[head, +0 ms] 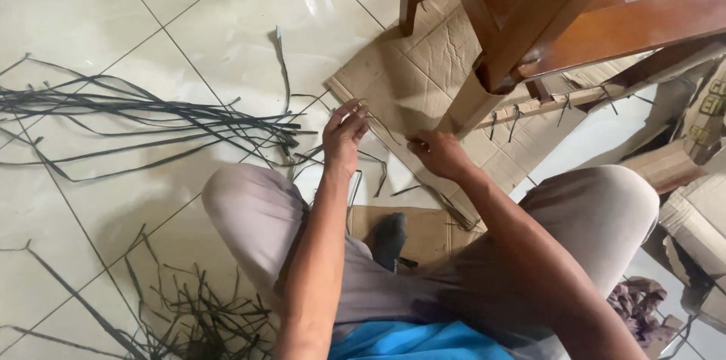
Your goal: Wrap a wooden chair leg with cardboard and secure it with plastic ties
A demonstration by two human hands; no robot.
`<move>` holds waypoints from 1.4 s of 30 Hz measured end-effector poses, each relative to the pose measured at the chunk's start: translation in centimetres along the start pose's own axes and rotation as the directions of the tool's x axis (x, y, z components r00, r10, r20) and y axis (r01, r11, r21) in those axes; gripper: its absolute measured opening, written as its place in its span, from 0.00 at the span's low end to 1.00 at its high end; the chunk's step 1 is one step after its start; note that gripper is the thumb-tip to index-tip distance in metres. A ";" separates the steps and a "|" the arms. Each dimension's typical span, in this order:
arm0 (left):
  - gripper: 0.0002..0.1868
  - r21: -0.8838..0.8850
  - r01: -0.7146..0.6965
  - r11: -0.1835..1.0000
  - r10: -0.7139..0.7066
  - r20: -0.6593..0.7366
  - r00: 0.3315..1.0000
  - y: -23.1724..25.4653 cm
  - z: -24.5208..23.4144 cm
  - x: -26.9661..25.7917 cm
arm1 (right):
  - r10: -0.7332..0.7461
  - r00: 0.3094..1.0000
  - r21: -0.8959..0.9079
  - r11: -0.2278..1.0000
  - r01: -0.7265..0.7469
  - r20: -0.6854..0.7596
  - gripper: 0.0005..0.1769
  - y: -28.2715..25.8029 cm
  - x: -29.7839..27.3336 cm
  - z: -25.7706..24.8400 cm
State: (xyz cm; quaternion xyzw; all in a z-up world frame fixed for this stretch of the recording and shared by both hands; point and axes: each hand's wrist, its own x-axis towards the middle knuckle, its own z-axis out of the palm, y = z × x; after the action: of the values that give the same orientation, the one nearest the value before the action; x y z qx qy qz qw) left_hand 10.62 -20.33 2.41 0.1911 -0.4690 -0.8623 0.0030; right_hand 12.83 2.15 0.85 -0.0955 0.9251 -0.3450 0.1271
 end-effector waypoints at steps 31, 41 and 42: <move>0.12 0.125 0.032 0.992 -0.062 0.238 0.969 -7.0 9.8 -5.1 | 0.273 0.962 0.036 0.961 -0.273 -0.015 0.26 3.0 -8.4 -7.6; 0.08 0.315 -0.130 0.940 -0.044 0.490 0.871 -8.2 12.2 -6.2 | 0.319 0.943 0.824 0.557 -0.106 -0.094 0.10 4.8 -9.8 -8.8; 0.09 0.355 -0.202 0.913 0.007 0.481 0.877 -8.3 12.4 -6.1 | 0.340 0.937 0.821 0.556 -0.128 -0.084 0.09 5.7 -9.8 -9.2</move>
State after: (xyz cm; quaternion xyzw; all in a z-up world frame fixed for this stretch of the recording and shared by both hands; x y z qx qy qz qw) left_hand 13.66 -4.57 3.71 -0.0528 -0.6293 -0.7687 -0.1015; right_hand 18.84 14.59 5.45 0.1379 0.6807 -0.7136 0.0919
